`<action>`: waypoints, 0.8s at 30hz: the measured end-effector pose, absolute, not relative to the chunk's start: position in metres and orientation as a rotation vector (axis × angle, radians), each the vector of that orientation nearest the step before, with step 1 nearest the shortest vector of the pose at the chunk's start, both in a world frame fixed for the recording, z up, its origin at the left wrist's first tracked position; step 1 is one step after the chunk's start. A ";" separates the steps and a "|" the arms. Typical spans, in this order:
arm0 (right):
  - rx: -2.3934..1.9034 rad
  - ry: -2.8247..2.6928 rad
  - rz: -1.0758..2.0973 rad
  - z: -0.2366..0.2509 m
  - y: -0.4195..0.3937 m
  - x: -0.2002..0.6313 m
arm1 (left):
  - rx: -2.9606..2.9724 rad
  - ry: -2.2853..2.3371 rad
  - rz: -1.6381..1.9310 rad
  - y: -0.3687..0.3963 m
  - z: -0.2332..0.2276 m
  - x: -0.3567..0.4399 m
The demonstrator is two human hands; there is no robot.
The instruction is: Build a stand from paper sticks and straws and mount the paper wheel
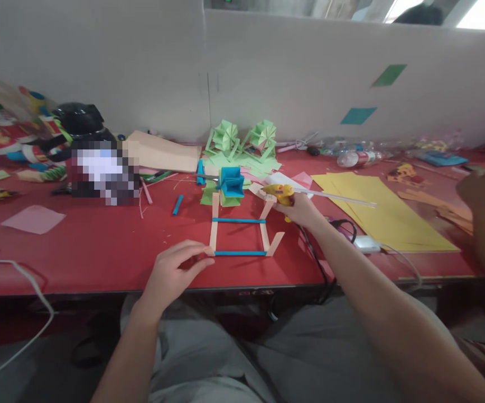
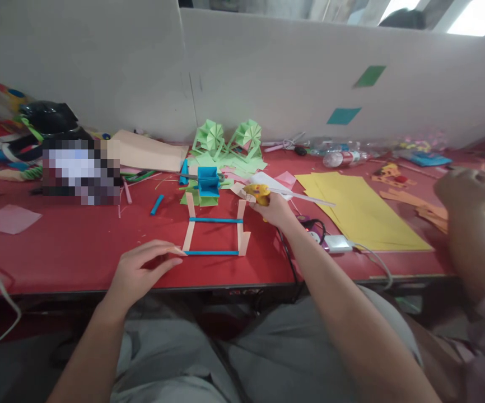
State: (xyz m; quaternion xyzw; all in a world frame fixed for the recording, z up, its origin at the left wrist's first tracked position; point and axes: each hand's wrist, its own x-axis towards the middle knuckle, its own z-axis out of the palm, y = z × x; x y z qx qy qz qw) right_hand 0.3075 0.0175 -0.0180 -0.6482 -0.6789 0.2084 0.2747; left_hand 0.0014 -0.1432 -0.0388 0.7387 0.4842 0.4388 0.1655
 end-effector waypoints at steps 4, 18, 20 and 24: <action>-1.797 -1.889 0.508 -0.014 0.016 0.309 | 2.073 1.373 1.217 -0.144 -0.038 0.001; -1.846 -2.389 0.484 0.042 -0.028 0.332 | 1.879 1.738 0.992 -0.087 -0.007 -0.065; -1.626 -2.374 0.642 0.044 -0.026 0.325 | 1.866 1.663 0.994 -0.062 0.001 -0.062; -1.380 -2.188 0.829 0.031 -0.016 0.306 | 1.802 1.527 0.957 -0.010 0.003 -0.045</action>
